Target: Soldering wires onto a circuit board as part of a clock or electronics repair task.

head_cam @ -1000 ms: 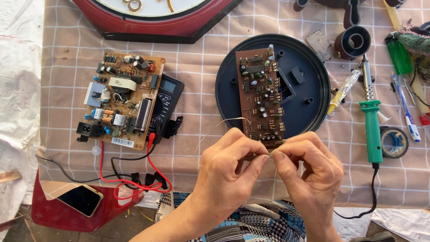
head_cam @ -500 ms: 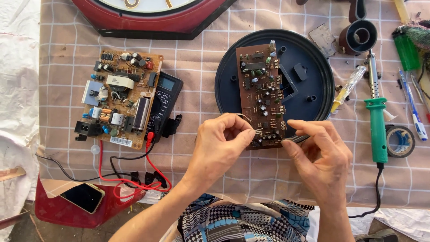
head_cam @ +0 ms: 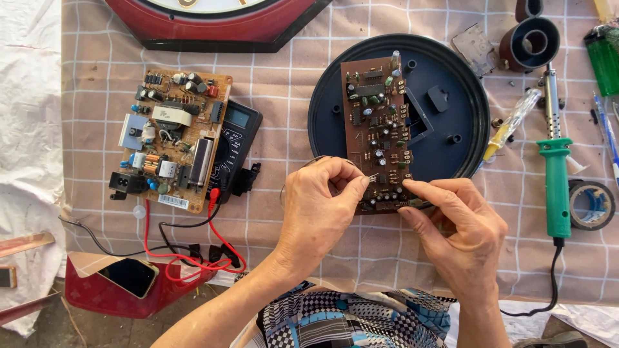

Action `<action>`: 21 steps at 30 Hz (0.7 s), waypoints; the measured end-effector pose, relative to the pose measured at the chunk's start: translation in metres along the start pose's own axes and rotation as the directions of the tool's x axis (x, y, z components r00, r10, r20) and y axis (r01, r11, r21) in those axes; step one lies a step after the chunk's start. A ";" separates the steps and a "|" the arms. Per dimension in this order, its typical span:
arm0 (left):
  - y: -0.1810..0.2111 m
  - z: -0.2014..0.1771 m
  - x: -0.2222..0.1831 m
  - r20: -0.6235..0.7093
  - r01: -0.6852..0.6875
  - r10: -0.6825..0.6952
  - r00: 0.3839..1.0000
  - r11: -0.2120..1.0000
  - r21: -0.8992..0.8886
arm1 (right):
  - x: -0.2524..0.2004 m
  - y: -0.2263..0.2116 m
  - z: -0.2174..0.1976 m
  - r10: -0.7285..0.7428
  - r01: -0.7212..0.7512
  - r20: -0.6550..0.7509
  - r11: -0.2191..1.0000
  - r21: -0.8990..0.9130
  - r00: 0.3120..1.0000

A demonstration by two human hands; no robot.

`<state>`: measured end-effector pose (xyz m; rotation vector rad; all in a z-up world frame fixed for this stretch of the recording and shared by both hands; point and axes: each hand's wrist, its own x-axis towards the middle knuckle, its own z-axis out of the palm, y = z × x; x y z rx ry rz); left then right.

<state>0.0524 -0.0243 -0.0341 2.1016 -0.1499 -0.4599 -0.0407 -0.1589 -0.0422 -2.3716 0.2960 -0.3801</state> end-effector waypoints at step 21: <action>0.001 0.001 -0.001 0.000 -0.018 0.018 1.000 1.000 0.004 | -0.001 -0.001 0.002 -0.014 0.014 -0.020 1.000 0.022 1.000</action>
